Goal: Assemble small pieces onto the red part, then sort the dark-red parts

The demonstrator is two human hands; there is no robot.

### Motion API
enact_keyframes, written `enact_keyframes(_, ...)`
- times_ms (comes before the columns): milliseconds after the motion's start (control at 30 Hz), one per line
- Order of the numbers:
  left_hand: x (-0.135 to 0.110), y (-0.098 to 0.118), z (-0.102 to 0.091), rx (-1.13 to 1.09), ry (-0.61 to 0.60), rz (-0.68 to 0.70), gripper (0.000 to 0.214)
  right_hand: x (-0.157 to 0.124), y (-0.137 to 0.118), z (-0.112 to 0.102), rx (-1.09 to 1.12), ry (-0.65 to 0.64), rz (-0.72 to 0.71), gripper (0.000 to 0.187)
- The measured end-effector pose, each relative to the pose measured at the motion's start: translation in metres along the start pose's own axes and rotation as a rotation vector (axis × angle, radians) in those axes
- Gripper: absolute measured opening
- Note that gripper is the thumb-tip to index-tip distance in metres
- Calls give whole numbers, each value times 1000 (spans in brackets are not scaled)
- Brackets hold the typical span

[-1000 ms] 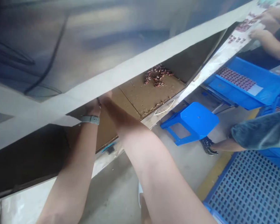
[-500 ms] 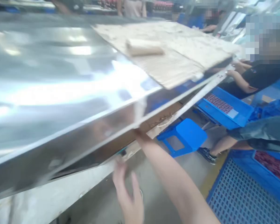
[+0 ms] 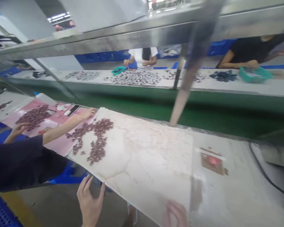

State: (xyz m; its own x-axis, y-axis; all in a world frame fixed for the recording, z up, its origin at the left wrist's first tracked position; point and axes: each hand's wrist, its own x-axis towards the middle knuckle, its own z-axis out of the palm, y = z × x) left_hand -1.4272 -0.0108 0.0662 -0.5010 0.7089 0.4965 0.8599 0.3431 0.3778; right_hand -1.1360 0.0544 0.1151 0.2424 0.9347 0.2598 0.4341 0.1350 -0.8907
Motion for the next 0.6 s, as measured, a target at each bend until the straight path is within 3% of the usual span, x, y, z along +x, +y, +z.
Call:
enact_keyframes(67, 51, -41, 21, 36, -60, 16, 64, 25, -17, 103, 45, -224, -143, 32)
enact_keyframes(133, 90, -69, 41, 62, -153, 43, 70, 62, -33, 211, 62, -410, -250, 30)
enact_keyframes(233, 121, -94, 65, 73, -305, 120, 74, 120, -53, 360, 45, -618, -370, 38)
enact_keyframes(300, 130, -107, 77, 78, -366, 135, 73, 150, -62, 434, 6, -713, -417, 40)
enact_keyframes(367, 136, -120, 87, 77, -399, 136, 74, 168, -66, 484, -31, -795, -461, 40)
enact_keyframes(433, 145, -132, 94, 73, -415, 127, 78, 175, -67, 512, -54, -875, -510, 39)
enact_keyframes(500, 156, -144, 99, 65, -426, 117, 83, 175, -66, 526, -57, -957, -559, 37)
enact_keyframes(600, 174, -159, 106, 44, -450, 134, 93, 165, -63, 526, -44, -1051, -601, 30)
